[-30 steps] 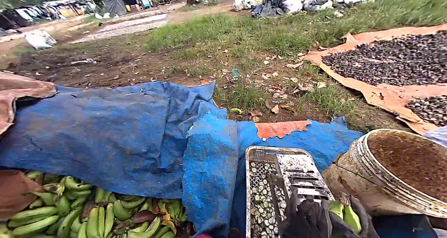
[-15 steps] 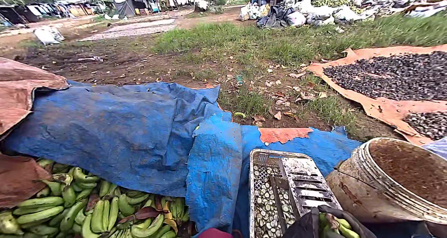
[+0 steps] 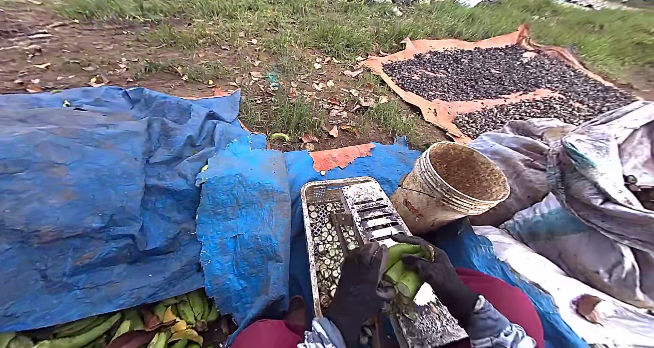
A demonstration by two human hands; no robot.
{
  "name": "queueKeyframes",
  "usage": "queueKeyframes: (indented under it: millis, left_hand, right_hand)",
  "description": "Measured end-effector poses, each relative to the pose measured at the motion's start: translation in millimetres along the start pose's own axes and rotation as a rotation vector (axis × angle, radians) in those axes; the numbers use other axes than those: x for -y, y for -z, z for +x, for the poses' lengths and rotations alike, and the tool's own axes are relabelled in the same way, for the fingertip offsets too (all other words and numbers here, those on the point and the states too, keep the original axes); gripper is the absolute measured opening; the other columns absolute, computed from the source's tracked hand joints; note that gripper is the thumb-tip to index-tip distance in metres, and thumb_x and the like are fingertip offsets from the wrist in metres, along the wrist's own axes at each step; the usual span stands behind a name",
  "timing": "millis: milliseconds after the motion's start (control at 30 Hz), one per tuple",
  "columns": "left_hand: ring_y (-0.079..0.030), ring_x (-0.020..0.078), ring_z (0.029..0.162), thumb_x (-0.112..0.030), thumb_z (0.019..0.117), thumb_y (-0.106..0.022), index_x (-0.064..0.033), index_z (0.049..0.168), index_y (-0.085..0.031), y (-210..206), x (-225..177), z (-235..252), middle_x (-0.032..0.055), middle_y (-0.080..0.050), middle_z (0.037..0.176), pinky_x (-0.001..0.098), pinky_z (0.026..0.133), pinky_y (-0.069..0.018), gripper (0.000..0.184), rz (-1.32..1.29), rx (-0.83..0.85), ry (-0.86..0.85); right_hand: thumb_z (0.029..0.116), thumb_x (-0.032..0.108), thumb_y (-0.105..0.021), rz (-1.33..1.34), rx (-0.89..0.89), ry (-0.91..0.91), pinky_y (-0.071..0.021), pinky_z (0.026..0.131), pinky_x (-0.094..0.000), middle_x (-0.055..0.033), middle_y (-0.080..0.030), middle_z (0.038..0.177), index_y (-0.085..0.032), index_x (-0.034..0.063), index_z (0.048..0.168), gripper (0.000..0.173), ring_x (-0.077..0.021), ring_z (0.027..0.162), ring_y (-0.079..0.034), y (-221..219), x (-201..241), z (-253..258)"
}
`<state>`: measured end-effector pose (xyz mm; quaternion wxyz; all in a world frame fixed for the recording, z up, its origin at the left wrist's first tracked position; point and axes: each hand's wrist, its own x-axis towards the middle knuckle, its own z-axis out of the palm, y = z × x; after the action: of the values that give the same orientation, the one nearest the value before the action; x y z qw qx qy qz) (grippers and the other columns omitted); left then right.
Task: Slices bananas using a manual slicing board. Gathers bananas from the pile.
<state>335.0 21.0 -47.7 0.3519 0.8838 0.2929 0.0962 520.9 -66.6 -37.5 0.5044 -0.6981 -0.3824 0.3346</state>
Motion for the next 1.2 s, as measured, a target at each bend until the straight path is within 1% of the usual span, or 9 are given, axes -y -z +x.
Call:
queueKeyframes:
  millis: [67, 133, 267, 333, 467, 567, 767, 1000, 1200]
  left_hand:
    - [-0.044, 0.0401, 0.142, -0.043, 0.0877, -0.074, -0.0006, 0.144, -0.055, 15.7, 23.8, -1.2, 0.0221, -0.051, 0.149, 0.0545, 0.119, -0.0326, 0.073, -0.176, -0.374, 0.039]
    - [-0.046, 0.0364, 0.14, -0.035, 0.0908, -0.072, 0.0047, 0.143, -0.052, 41.9, 47.2, -5.9, 0.0249, -0.052, 0.146, 0.0496, 0.117, -0.0361, 0.068, -0.388, -0.65, 0.146]
    - [-0.055, 0.0191, 0.131, -0.023, 0.0926, -0.067, 0.0063, 0.147, -0.042, 67.3, 69.6, -19.7, 0.0223, -0.051, 0.145, 0.0291, 0.105, -0.049, 0.066, -0.766, -0.935, 0.228]
    - [-0.056, 0.0168, 0.128, -0.019, 0.0921, -0.066, 0.0082, 0.147, -0.04, 69.0, 66.9, -21.8, 0.0219, -0.051, 0.144, 0.0265, 0.103, -0.0503, 0.066, -0.867, -0.933, 0.206]
    - [-0.058, 0.0202, 0.127, -0.016, 0.0902, -0.068, 0.0103, 0.144, -0.043, 65.7, 75.2, -17.3, 0.024, -0.053, 0.141, 0.0295, 0.104, -0.0503, 0.065, -0.827, -0.91, 0.198]
    - [-0.059, 0.0177, 0.124, -0.017, 0.0907, -0.067, 0.0082, 0.142, -0.047, 65.5, 78.5, -15.3, 0.021, -0.057, 0.138, 0.0286, 0.103, -0.0511, 0.061, -0.83, -0.902, 0.228]
    - [-0.06, 0.0129, 0.12, -0.012, 0.0951, -0.063, 0.0066, 0.142, -0.047, 70.7, 75.1, -17.4, 0.0156, -0.059, 0.135, 0.0249, 0.1, -0.0518, 0.053, -0.935, -0.932, 0.265]
    - [-0.061, 0.0149, 0.119, -0.005, 0.0961, -0.062, 0.0077, 0.143, -0.047, 16.1, 60.1, -0.6, 0.0204, -0.059, 0.135, 0.0263, 0.1, -0.0509, 0.051, -1.04, -0.652, 0.463]
    - [-0.064, 0.018, 0.116, -0.009, 0.1003, -0.057, 0.0045, 0.138, -0.052, 31.5, 78.4, -0.8, 0.0152, -0.062, 0.13, 0.0326, 0.1, -0.0535, 0.04, -1.179, -0.806, 0.48]
  right_hand:
    - [0.0839, 0.02, -0.07, -0.283, -0.112, 0.081, -0.0566, 0.098, -0.0407, -0.0067, -0.07, 0.128, -0.07, 0.0103, 0.128, 0.045, -0.018, 0.116, -0.067, 18.5, 1.3, 2.3]
    - [0.0855, 0.026, -0.07, -0.676, -0.137, 0.226, -0.0518, 0.099, -0.0583, -0.0159, -0.066, 0.133, -0.072, 0.0106, 0.128, 0.045, -0.0345, 0.123, -0.063, 30.6, 1.6, -6.5]
    - [0.0717, 0.015, -0.077, -1.089, -0.105, 0.443, -0.0556, 0.092, -0.0616, -0.0158, -0.071, 0.125, -0.076, 0.0146, 0.122, 0.05, -0.0424, 0.12, -0.065, 7.3, -20.2, -32.1]
    - [0.0691, 0.01, -0.082, -1.174, -0.035, 0.389, -0.0509, 0.096, -0.0672, -0.0182, -0.069, 0.129, -0.074, 0.0142, 0.126, 0.057, -0.0485, 0.128, -0.058, -16.9, -19.1, -6.7]
    - [0.0915, 0.021, -0.071, -1.273, 0.256, -0.062, -0.0396, 0.108, -0.0643, -0.016, -0.057, 0.146, -0.066, 0.0171, 0.136, 0.045, -0.0404, 0.142, -0.045, -70.4, 8.8, 114.9]
    - [0.0845, 0.017, -0.077, -1.261, 0.266, 0.061, -0.0446, 0.104, -0.0623, -0.0151, -0.06, 0.14, -0.071, 0.0172, 0.127, 0.043, -0.0392, 0.138, -0.049, -61.5, -2.9, 127.5]
    - [0.0825, 0.026, -0.066, -1.07, 0.15, 0.704, -0.056, 0.092, -0.0592, -0.0094, -0.072, 0.12, -0.076, 0.0242, 0.109, 0.028, -0.0364, 0.121, -0.065, -22.7, -35.4, -25.1]
    - [0.0806, 0.013, -0.079, -1.0, 0.063, 0.303, -0.0498, 0.097, -0.0632, -0.0207, -0.066, 0.128, -0.075, 0.0116, 0.119, 0.039, -0.043, 0.123, -0.06, -60.7, -32.1, 157.9]
    - [0.0969, 0.031, -0.065, -0.706, -0.008, 0.588, -0.0574, 0.1, -0.0396, -0.0076, -0.07, 0.122, -0.074, 0.0235, 0.117, 0.023, -0.0208, 0.121, -0.065, -4.7, -50.6, -12.8]
